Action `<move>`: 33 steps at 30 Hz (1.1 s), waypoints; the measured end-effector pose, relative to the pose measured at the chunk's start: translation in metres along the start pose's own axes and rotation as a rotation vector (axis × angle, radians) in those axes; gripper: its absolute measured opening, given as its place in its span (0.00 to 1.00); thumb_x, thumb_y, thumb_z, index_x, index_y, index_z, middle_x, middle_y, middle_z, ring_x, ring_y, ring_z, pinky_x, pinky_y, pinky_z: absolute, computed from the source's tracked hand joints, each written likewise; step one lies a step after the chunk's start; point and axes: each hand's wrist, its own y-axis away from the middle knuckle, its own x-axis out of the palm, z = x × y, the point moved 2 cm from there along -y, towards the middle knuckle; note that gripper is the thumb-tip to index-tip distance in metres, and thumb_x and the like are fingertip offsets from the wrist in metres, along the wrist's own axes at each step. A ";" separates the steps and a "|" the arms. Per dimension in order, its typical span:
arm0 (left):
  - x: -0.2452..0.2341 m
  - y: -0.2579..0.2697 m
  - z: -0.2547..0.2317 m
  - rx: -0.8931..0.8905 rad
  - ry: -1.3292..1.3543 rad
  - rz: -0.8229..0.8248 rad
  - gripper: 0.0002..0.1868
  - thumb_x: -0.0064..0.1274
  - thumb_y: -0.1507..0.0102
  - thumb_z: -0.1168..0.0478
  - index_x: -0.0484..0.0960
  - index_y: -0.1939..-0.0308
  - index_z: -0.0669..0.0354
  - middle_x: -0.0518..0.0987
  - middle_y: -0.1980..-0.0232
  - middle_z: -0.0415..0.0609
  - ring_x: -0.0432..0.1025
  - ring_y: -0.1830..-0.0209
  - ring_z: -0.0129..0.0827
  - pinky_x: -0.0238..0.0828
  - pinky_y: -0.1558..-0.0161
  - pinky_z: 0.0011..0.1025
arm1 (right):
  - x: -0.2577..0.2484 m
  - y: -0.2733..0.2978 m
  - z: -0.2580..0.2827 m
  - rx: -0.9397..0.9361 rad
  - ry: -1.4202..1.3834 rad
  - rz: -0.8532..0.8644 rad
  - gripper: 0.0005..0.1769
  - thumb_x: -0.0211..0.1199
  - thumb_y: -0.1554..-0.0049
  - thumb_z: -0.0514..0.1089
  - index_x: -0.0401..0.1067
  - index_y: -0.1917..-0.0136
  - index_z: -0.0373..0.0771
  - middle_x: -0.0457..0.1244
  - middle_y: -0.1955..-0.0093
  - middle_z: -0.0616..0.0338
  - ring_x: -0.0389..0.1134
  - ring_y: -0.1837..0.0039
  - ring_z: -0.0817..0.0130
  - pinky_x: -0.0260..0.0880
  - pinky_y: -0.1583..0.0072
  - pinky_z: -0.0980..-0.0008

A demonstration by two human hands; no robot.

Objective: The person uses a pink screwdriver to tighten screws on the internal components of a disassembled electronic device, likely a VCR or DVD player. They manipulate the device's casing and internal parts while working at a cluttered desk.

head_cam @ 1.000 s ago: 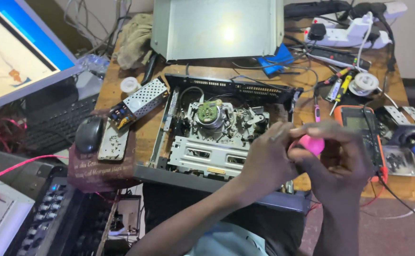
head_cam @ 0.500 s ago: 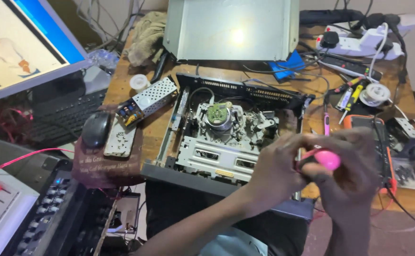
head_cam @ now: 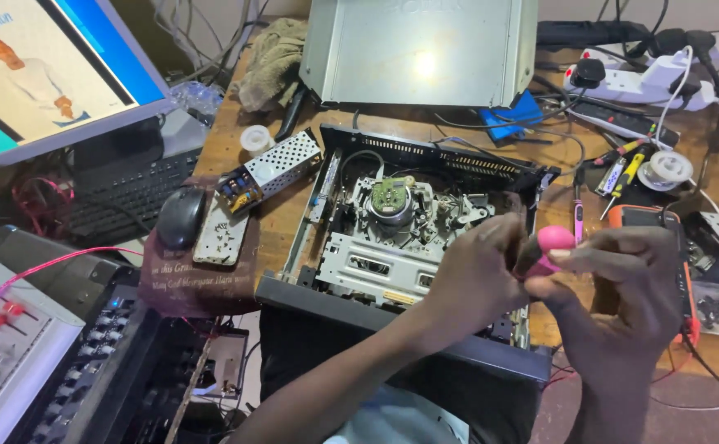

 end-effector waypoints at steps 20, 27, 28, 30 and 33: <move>0.003 -0.007 -0.009 -0.153 -0.072 0.196 0.24 0.71 0.51 0.53 0.67 0.68 0.52 0.71 0.68 0.46 0.64 0.71 0.37 0.57 0.68 0.39 | -0.008 -0.005 -0.007 -0.038 0.041 0.013 0.32 0.76 0.48 0.61 0.73 0.39 0.40 0.55 0.44 0.53 0.60 0.44 0.61 0.63 0.44 0.65; -0.025 -0.007 -0.020 -0.014 0.267 0.560 0.34 0.48 0.30 0.42 0.69 0.29 0.61 0.75 0.36 0.55 0.77 0.45 0.42 0.80 0.42 0.38 | -0.013 -0.012 -0.006 0.231 -0.562 0.056 0.23 0.57 0.32 0.48 0.62 0.28 0.37 0.69 0.31 0.34 0.76 0.32 0.50 0.85 0.36 0.61; -0.027 -0.008 -0.019 0.004 0.261 0.521 0.21 0.53 0.31 0.58 0.76 0.36 0.62 0.79 0.45 0.52 0.77 0.50 0.38 0.77 0.47 0.34 | -0.012 -0.015 -0.008 0.194 -0.543 0.114 0.22 0.55 0.30 0.53 0.64 0.29 0.41 0.66 0.27 0.36 0.71 0.25 0.46 0.82 0.30 0.54; -0.027 -0.010 -0.019 0.016 0.253 0.476 0.14 0.58 0.32 0.75 0.82 0.43 0.63 0.84 0.53 0.49 0.78 0.56 0.34 0.74 0.52 0.29 | -0.012 -0.016 -0.012 0.159 -0.530 0.178 0.22 0.53 0.28 0.58 0.66 0.30 0.45 0.64 0.23 0.38 0.67 0.18 0.42 0.79 0.23 0.47; -0.013 -0.011 -0.016 -0.032 0.204 0.398 0.15 0.69 0.39 0.60 0.83 0.52 0.59 0.78 0.54 0.45 0.74 0.59 0.30 0.78 0.56 0.27 | -0.014 -0.011 -0.017 0.080 -0.169 0.179 0.40 0.60 0.40 0.68 0.68 0.25 0.41 0.54 0.31 0.49 0.56 0.25 0.59 0.62 0.24 0.60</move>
